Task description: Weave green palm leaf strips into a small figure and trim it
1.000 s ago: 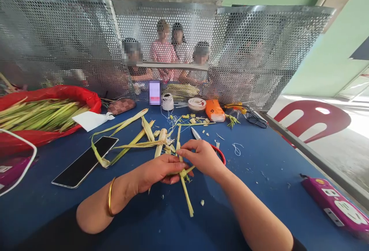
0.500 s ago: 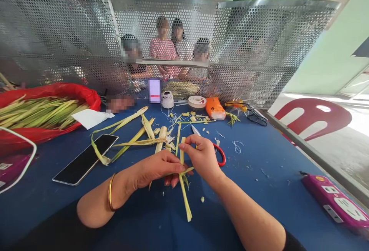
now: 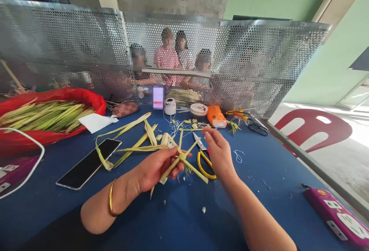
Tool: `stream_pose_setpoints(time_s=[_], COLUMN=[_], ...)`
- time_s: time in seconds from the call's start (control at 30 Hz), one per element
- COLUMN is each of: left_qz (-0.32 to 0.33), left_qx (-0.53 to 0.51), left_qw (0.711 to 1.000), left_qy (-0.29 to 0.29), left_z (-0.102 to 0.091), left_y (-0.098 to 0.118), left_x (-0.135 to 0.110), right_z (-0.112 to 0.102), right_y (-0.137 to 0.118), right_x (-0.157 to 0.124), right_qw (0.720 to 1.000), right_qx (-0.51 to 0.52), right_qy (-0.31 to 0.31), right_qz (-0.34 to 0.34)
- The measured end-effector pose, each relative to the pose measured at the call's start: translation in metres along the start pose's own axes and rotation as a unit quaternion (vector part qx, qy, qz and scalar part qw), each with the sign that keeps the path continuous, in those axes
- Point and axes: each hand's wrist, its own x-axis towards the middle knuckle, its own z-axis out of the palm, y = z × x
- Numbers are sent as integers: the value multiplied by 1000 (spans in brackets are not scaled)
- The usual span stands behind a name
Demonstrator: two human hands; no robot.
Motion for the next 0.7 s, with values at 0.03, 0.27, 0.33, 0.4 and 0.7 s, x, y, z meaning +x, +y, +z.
stream_pose_setpoints(time_s=[0.03,0.27,0.33,0.4,0.7], left_qz=[4,-7,-29,-34,-56], left_qx=[-25,-149,-172,-199,-308], left_qw=[1000,988,984,979,950], left_qy=[13,45,30,16,22], left_z=[-2,-6,-6,-7,-14], left_y=[2,8,7,5,3], left_x=[0,0,0,1,8], right_z=[1,24,25,23,23], right_y=[0,-3,-1,1,1], right_x=[-1,-29,-32,-31,-27], right_qw=[997,957,965,964,957], right_qx=[14,5,-61,-123,-105], right_qy=[-62,-290,-251,-225,-268], right_qz=[35,15,-34,-71,-24])
